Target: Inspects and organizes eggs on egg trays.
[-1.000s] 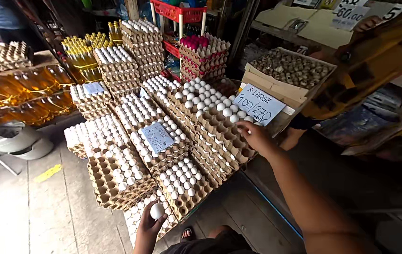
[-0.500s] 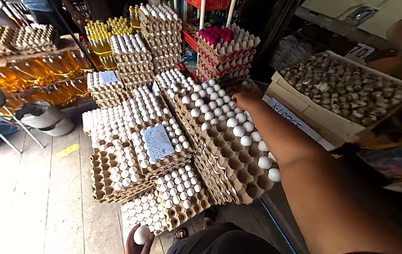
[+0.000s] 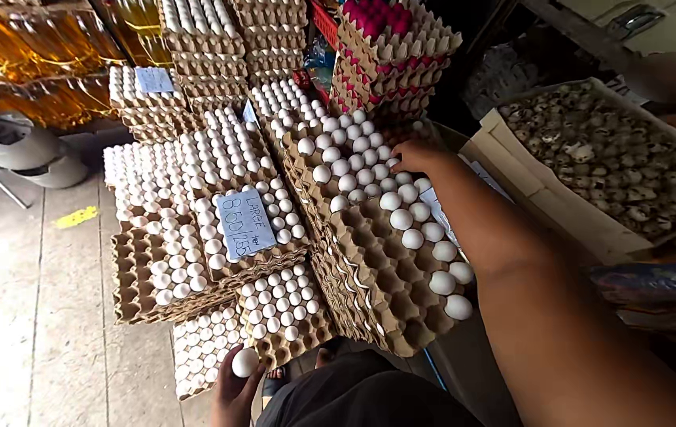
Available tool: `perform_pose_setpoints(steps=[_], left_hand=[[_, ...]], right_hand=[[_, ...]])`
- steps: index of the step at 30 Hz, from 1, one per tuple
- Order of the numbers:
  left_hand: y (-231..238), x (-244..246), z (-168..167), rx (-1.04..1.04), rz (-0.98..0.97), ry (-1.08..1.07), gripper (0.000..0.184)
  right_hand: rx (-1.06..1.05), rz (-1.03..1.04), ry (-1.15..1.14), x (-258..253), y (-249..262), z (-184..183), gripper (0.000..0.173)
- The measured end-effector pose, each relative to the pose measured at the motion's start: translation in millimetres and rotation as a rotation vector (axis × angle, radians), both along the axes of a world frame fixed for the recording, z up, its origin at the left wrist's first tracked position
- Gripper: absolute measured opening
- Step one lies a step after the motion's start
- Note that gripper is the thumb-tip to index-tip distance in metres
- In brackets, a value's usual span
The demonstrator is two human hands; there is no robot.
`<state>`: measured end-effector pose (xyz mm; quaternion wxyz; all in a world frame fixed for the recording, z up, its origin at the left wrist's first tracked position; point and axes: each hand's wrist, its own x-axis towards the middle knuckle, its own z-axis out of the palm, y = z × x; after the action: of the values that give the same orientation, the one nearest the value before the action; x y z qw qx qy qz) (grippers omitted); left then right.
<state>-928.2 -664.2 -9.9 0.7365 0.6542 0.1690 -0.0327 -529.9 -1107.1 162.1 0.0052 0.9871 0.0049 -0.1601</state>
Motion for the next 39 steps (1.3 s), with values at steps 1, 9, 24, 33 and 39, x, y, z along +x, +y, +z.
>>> perform_pose_setpoints(steps=[1, 9, 24, 33, 39], left_hand=[[0, 2, -1, 0.002, 0.007, 0.003, 0.068], [-5, 12, -9, -0.012, 0.019, 0.016, 0.067], [-7, 11, -9, -0.022, 0.009, 0.013, 0.067], [-2, 4, -13, -0.021, 0.024, 0.003, 0.069], [-1, 2, -14, -0.01, 0.015, 0.001, 0.067]], right_hand=[[0.004, 0.0, 0.001, 1, -1, -1, 0.051], [0.048, -0.015, -0.034, 3, -8, -6, 0.049], [0.035, -0.021, -0.033, 3, -10, -8, 0.051], [0.147, -0.058, -0.065, 7, -21, -11, 0.047], [0.233, -0.072, -0.055, 11, -33, -13, 0.043]])
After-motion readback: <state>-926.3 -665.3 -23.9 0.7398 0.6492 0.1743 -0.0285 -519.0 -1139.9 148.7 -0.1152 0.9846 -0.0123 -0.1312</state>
